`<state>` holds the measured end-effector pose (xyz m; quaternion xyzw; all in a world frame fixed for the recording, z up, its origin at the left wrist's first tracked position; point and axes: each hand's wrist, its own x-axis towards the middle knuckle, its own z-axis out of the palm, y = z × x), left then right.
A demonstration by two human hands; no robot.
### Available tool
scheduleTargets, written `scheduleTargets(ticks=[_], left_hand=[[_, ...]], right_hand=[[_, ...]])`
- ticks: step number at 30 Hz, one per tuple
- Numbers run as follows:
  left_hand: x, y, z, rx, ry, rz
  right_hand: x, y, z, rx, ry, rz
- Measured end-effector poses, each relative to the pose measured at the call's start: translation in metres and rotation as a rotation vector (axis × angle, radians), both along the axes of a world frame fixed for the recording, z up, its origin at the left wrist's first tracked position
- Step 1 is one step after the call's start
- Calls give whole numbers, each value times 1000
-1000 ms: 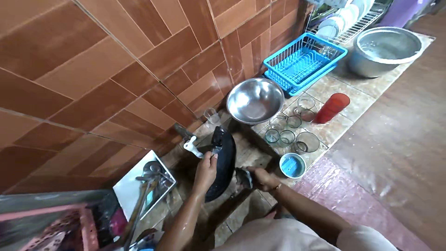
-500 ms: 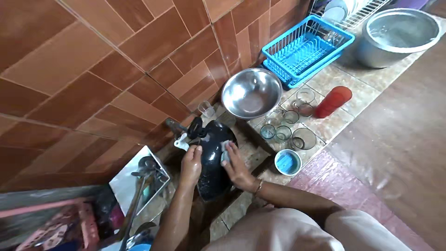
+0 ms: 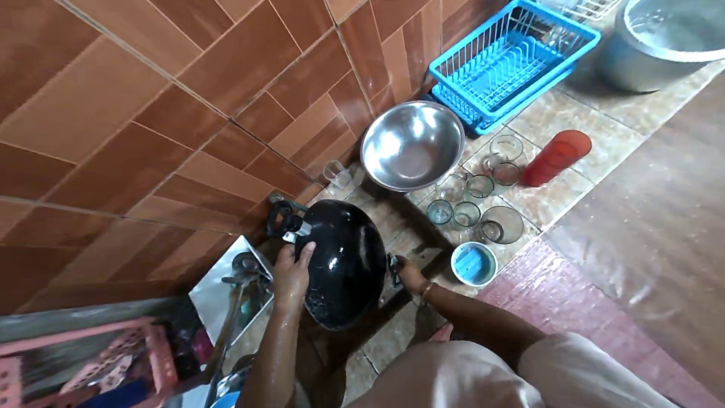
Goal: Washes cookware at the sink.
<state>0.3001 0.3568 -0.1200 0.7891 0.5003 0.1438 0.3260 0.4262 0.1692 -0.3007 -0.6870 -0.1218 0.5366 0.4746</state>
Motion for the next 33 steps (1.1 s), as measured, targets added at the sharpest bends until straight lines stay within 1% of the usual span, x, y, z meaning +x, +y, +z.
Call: scheduleTargets(ticks=[3,5,6,8,10,11,12,13,16,17,19,21,23,25,27,28,30,32,33], left_hand=[[-4,8,2,-57,-15,-41],[-2,7,3,-65,4,-56],[-1,4,4,-57,34,-80],[6,-8,7,-25,150,-150],[16,-27,9,13,343,-254],[21,-38,5,19,441,-310],[25,-47,-3,25,514,-374],[27,-55,-14,35,567,-438],[27,-76,-47,39,668,-593],[24,-84,-59,61,654,-628],[13,-99,-87,159,563,-680],[0,-109,-120,262,436,-703],[-6,-118,-140,151,444,-723],[-4,-124,-152,-51,515,-727],[-3,-123,-169,-246,520,-685],[-6,-119,-177,-340,472,-655],[-18,-106,-188,-499,291,-587],[-32,-90,-185,-627,144,-483],[-41,-81,-183,-634,102,-430]], right_hand=[[36,-34,40,89,-182,69],[55,-69,62,132,-472,167],[63,-87,70,116,-644,230],[77,-121,74,-2,-934,386],[85,-144,74,-131,-1116,554],[86,-152,77,-168,-1153,612],[86,-156,80,-159,-1175,628],[84,-157,82,-103,-1197,599],[74,-143,83,140,-1222,415],[71,-135,85,202,-1233,372],[67,-118,88,277,-1236,329],[65,-98,87,352,-1210,304],[60,-72,84,446,-1116,306],[51,-38,84,482,-940,355],[41,3,79,426,-692,455],[36,25,72,390,-563,506],[27,70,54,272,-287,564],[18,109,30,154,15,493],[13,126,20,110,140,428]])
